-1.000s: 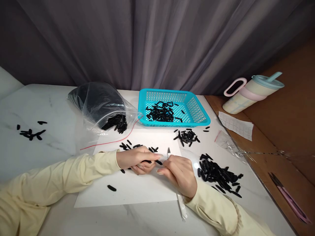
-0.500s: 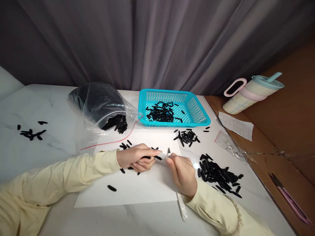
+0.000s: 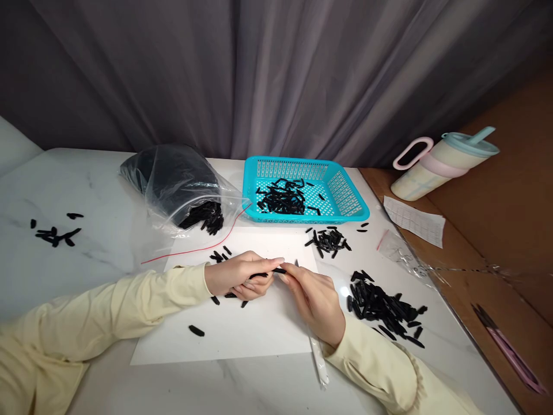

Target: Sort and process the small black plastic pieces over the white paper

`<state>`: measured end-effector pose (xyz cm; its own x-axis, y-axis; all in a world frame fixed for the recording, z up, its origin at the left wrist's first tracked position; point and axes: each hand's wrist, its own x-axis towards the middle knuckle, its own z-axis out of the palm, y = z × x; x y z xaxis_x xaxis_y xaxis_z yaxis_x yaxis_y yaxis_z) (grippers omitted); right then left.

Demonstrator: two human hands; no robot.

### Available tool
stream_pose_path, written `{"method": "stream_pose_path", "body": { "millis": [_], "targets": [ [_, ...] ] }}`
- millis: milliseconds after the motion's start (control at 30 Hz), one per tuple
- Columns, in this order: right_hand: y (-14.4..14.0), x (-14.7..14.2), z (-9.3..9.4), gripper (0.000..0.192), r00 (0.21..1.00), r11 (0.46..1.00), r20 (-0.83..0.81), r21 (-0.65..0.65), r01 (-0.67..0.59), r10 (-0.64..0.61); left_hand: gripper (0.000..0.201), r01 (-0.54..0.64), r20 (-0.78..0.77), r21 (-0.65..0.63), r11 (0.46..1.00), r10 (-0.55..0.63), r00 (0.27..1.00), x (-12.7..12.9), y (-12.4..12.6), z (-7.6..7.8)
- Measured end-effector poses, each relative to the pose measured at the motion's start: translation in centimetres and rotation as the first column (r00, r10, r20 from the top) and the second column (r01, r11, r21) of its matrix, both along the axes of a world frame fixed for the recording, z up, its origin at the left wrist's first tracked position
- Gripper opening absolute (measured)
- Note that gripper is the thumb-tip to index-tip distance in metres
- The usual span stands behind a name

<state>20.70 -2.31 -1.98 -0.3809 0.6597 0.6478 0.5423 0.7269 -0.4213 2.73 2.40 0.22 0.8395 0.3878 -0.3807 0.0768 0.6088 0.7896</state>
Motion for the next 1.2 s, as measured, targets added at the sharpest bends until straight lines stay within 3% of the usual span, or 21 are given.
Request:
{"method": "stream_pose_path", "body": {
  "millis": [300, 567, 967, 1200],
  "targets": [
    [0.0, 0.0, 0.0, 0.020, 1.000, 1.000, -0.015, 0.008, 0.006, -0.006, 0.054, -0.012, -0.003, 0.018, 1.000, 0.013, 1.000, 0.0, 0.1, -0.1],
    [-0.1, -0.1, 0.1, 0.019, 0.995, 0.996, -0.053, -0.001, 0.085, -0.085, 0.051, 0.003, 0.022, 0.010, 1.000, -0.003, 1.000, 0.1, 0.0, -0.1],
    [0.0, -0.1, 0.3, 0.025, 0.998, 1.000, -0.061, -0.008, 0.011, -0.011, 0.049, 0.049, 0.014, -0.008, 0.999, -0.049, 0.999, -0.1, 0.0, -0.5],
    [0.0, -0.1, 1.1, 0.037, 0.981, 0.974, -0.166, -0.183, -0.131, 0.100, 0.053, 0.098, 0.009, 0.005, 0.995, -0.098, 0.995, 0.0, 0.0, -0.3]
  ]
}}
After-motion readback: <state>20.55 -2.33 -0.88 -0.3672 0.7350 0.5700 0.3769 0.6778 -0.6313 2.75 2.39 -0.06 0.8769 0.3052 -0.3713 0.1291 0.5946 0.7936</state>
